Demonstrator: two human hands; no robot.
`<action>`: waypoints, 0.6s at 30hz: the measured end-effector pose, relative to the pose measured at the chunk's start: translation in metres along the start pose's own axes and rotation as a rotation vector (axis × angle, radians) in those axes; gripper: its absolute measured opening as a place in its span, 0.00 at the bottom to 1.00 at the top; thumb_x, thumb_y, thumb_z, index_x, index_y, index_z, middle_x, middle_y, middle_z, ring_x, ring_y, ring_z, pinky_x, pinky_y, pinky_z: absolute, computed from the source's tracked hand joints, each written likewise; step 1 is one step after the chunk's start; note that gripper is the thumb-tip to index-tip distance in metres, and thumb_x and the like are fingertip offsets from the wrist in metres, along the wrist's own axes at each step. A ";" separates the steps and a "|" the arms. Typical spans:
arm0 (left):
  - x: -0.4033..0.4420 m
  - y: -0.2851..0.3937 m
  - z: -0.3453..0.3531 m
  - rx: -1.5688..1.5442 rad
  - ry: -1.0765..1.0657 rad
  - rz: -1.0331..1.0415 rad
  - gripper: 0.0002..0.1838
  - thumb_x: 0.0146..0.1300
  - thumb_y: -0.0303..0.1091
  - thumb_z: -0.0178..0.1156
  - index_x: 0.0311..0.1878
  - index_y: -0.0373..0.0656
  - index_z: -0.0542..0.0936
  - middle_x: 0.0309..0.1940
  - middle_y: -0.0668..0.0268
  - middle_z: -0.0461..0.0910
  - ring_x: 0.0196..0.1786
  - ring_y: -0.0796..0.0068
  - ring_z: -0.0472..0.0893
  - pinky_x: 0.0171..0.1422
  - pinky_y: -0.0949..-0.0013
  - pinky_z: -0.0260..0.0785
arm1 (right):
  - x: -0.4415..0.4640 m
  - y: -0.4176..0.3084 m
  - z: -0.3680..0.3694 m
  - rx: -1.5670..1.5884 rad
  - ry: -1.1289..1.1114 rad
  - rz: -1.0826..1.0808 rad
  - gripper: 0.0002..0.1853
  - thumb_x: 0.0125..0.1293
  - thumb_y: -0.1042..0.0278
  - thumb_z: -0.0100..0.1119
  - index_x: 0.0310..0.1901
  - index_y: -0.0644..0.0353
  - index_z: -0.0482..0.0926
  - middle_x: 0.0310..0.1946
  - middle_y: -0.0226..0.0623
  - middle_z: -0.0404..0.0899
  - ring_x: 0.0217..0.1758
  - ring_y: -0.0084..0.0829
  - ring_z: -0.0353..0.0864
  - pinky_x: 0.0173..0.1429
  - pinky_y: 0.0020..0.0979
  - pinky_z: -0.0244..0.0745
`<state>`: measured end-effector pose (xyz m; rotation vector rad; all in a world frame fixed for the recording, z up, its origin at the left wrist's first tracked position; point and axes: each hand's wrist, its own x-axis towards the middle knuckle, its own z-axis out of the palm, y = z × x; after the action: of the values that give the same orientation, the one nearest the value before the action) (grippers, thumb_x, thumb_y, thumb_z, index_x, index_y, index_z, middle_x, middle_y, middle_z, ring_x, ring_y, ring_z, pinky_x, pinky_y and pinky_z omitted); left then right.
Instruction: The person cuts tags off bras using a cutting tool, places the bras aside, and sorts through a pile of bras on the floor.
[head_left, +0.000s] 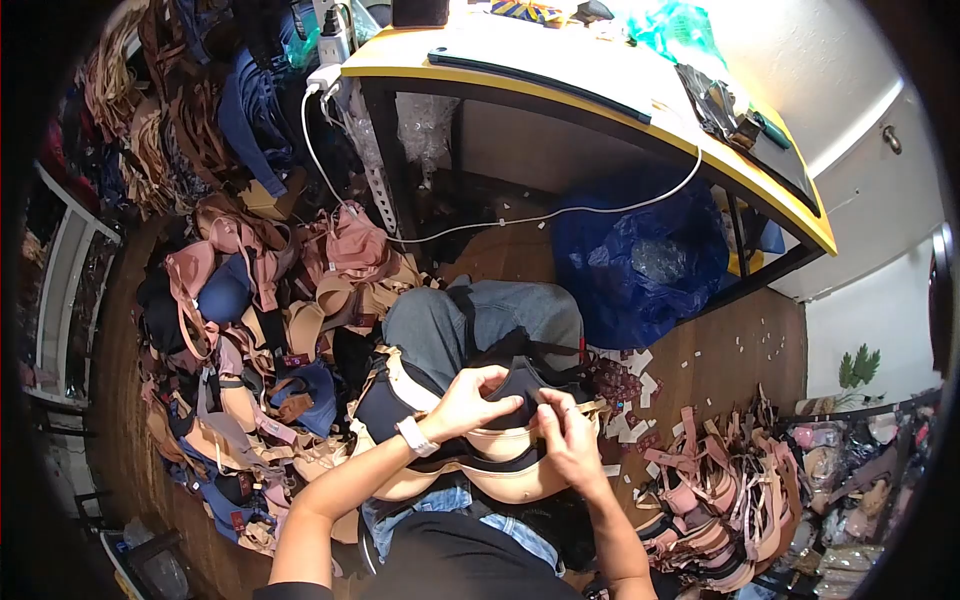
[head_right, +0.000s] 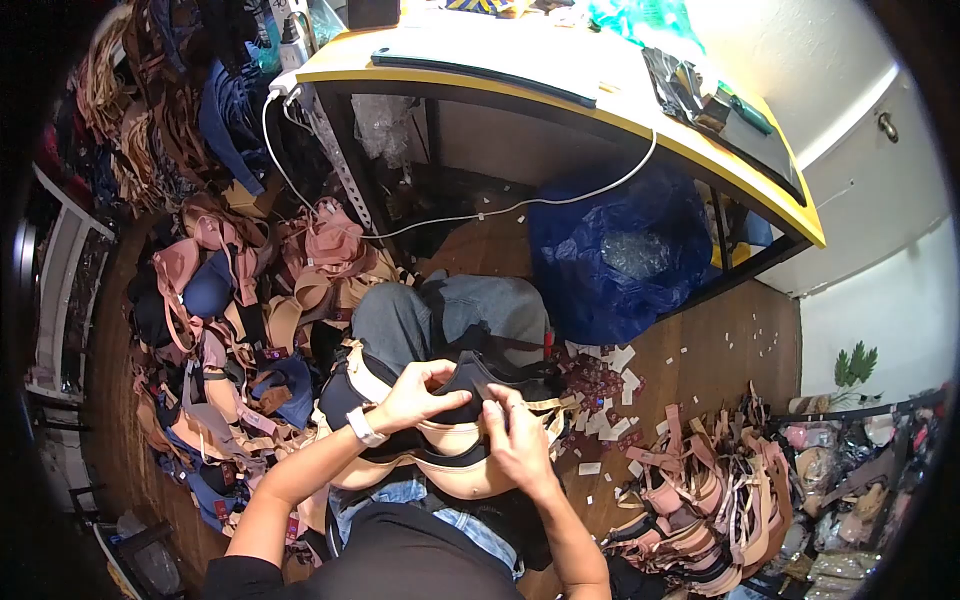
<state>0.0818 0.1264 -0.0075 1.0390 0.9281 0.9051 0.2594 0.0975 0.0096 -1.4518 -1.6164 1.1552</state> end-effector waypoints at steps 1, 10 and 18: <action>-0.001 0.005 0.001 0.288 0.039 0.111 0.08 0.54 0.28 0.61 0.36 0.36 0.77 0.31 0.70 0.78 0.32 0.81 0.75 0.37 0.75 0.68 | 0.005 -0.025 -0.013 0.259 -0.088 0.164 0.12 0.66 0.70 0.49 0.49 0.65 0.70 0.32 0.30 0.75 0.32 0.15 0.71 0.35 0.19 0.69; -0.010 -0.023 0.008 0.942 0.076 0.728 0.17 0.41 0.19 0.60 0.39 0.42 0.78 0.37 0.59 0.67 0.36 0.62 0.76 0.38 0.67 0.73 | 0.071 -0.002 -0.032 0.034 -0.536 -0.071 0.07 0.50 0.77 0.62 0.34 0.63 0.81 0.29 0.38 0.75 0.33 0.26 0.76 0.37 0.27 0.72; -0.009 -0.028 0.005 0.984 -0.016 0.922 0.20 0.41 0.22 0.63 0.43 0.43 0.77 0.37 0.61 0.67 0.35 0.65 0.74 0.32 0.68 0.71 | 0.065 -0.005 -0.023 -0.263 -0.544 -0.055 0.08 0.47 0.73 0.54 0.33 0.59 0.76 0.28 0.41 0.75 0.33 0.39 0.76 0.39 0.32 0.69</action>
<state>0.0879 0.1093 -0.0314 2.4360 0.8725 1.1816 0.2685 0.1653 0.0182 -1.3026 -2.2344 1.4309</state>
